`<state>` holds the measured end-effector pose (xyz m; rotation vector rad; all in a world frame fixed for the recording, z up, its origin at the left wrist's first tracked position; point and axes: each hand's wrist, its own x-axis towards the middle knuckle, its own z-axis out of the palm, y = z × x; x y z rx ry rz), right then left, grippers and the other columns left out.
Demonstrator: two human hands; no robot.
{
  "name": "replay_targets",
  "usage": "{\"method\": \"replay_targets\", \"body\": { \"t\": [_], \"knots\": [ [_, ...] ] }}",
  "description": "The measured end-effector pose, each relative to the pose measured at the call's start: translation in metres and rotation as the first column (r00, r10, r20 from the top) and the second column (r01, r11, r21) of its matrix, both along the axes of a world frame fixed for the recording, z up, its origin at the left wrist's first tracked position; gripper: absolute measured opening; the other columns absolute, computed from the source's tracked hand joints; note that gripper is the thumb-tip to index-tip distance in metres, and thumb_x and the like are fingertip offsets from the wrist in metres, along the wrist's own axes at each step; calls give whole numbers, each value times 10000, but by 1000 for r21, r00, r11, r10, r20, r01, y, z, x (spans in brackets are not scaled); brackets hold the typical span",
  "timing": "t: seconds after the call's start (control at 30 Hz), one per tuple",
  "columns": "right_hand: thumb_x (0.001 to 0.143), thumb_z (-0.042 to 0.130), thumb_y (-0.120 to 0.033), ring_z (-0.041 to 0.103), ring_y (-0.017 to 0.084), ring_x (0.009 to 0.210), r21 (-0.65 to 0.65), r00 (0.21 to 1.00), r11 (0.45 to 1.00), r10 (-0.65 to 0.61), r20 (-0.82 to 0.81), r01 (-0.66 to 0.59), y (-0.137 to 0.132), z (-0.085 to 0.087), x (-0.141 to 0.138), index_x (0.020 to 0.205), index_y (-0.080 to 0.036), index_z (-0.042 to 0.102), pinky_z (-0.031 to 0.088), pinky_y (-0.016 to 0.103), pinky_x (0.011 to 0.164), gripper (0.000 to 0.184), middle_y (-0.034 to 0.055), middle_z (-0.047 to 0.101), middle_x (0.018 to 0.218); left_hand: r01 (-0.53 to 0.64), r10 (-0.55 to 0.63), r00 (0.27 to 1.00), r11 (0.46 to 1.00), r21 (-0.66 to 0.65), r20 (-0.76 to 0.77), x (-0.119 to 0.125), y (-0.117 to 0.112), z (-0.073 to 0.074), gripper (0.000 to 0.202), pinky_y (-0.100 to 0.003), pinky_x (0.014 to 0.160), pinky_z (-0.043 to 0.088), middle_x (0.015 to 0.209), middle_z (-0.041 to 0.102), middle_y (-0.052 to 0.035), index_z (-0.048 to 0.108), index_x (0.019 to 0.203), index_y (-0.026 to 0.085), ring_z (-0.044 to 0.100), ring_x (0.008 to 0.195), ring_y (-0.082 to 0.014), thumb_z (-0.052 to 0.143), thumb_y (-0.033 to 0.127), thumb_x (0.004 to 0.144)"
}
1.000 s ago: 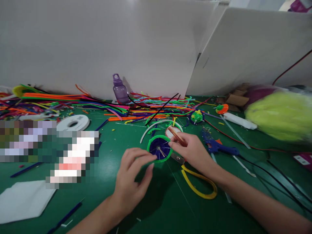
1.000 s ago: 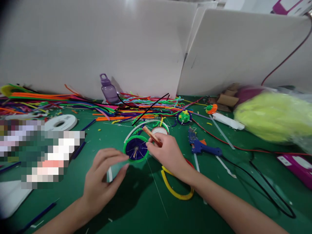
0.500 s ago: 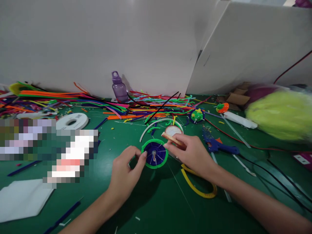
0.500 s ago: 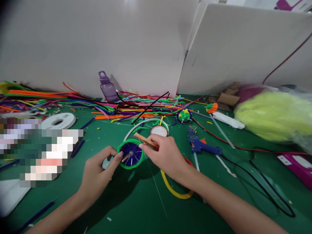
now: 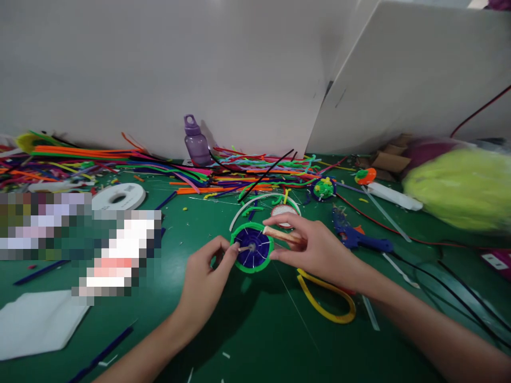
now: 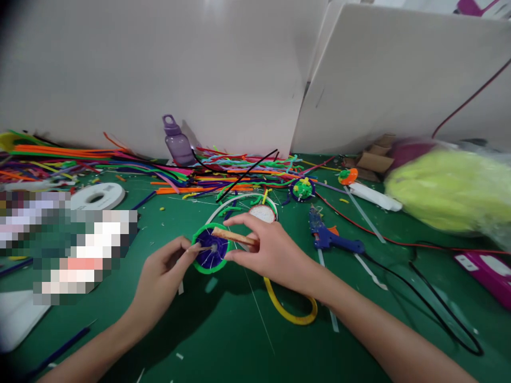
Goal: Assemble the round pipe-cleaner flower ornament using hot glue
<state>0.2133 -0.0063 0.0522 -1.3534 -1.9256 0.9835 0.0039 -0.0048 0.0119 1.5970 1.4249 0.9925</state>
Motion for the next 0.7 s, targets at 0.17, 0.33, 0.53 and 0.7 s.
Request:
{"method": "replay_targets", "body": {
  "t": [0.17,0.33,0.53,0.7],
  "knots": [
    [843,571,-296,343,85,525,86,995,993,71,75,-78,1,4,4,957,-246,679,252,206,480,164,-50,474,591,131,28,931,905,-405,363,1,3,-3,290,-198,463,251,559,414,47,486,650,182,359,510,-92,563,423,790],
    [858,538,-311,429,105,610,2,996,997,83,29,-83,4,3,7,829,-199,679,307,223,546,182,-18,524,667,326,-18,869,773,-544,495,4,6,2,282,-220,467,233,510,461,32,509,666,170,352,473,-95,555,417,792],
    [868,523,-389,367,83,539,-134,997,991,13,-77,-23,3,1,3,723,-172,570,269,225,504,265,-46,409,600,212,-195,976,958,-192,100,4,4,2,410,-247,557,290,572,462,24,513,604,181,400,575,-133,428,478,875],
    [876,516,-392,342,72,520,-148,994,989,-15,-105,-1,2,-1,-2,715,-172,542,251,224,491,274,-56,378,583,271,-247,953,954,-128,175,1,0,6,324,-255,683,363,758,574,1,600,779,199,478,736,-163,391,412,907]
  ]
}}
